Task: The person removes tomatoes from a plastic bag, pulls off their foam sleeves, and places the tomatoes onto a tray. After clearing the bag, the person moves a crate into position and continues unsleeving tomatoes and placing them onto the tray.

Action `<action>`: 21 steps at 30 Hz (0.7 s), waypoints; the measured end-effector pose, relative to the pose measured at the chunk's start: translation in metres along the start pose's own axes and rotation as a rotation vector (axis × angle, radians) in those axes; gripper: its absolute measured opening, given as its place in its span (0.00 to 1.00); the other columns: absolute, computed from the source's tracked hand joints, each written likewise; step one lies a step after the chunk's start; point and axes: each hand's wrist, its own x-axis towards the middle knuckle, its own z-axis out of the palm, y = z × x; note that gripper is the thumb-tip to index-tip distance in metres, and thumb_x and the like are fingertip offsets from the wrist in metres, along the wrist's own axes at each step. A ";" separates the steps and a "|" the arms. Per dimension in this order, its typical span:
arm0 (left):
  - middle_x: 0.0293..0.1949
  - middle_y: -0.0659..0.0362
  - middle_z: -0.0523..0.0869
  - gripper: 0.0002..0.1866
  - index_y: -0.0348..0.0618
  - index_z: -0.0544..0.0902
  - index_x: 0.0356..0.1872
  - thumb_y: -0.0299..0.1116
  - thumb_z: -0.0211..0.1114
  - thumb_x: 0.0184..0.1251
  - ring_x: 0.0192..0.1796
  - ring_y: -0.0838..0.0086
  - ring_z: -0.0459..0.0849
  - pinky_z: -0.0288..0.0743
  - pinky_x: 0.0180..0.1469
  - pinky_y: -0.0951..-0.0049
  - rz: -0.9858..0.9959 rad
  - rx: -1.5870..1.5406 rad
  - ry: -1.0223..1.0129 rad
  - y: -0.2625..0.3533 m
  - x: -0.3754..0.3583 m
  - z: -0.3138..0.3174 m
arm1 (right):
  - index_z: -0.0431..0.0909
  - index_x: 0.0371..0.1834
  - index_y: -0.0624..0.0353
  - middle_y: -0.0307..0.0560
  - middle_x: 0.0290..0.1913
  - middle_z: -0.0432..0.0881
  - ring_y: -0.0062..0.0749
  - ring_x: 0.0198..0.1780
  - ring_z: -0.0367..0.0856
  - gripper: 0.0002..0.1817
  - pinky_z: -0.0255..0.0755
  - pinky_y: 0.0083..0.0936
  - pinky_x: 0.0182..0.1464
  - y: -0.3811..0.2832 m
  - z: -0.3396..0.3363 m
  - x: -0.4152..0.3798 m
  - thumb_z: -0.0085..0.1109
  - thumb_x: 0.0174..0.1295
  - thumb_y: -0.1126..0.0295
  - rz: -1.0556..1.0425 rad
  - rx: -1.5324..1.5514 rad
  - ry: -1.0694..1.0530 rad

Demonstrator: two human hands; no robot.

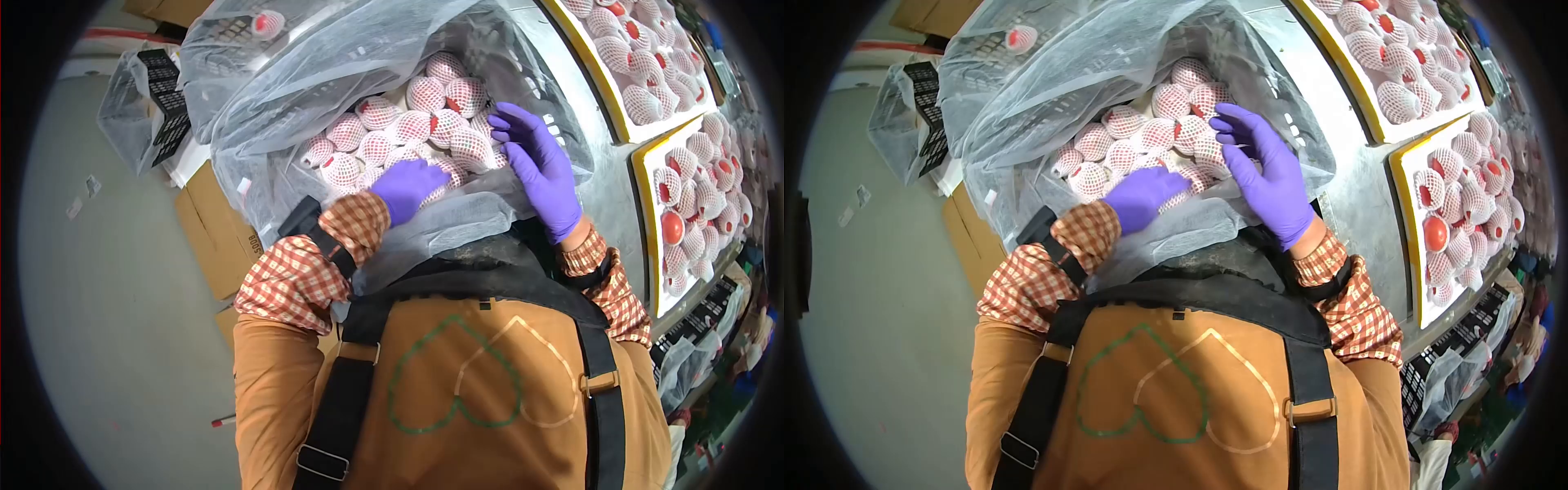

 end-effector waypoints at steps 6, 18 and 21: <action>0.57 0.50 0.74 0.27 0.43 0.70 0.62 0.29 0.59 0.57 0.56 0.57 0.76 0.71 0.58 0.58 -0.045 0.170 -0.243 0.009 0.009 0.019 | 0.72 0.61 0.62 0.48 0.51 0.82 0.29 0.51 0.81 0.20 0.73 0.25 0.56 0.003 0.005 -0.002 0.52 0.64 0.76 -0.137 -0.263 -0.051; 0.59 0.48 0.72 0.40 0.38 0.66 0.64 0.35 0.75 0.50 0.62 0.63 0.74 0.69 0.64 0.66 -0.274 -0.726 0.433 0.043 -0.009 -0.105 | 0.66 0.66 0.58 0.47 0.58 0.77 0.29 0.54 0.77 0.26 0.73 0.26 0.55 -0.002 0.007 0.003 0.57 0.65 0.68 -0.095 -0.272 -0.081; 0.62 0.50 0.70 0.41 0.37 0.61 0.68 0.27 0.72 0.52 0.64 0.67 0.71 0.69 0.64 0.66 -0.152 -0.745 0.510 0.053 -0.015 -0.112 | 0.63 0.69 0.58 0.46 0.62 0.73 0.28 0.57 0.74 0.29 0.72 0.26 0.56 -0.005 0.016 0.004 0.58 0.66 0.64 0.074 0.062 -0.147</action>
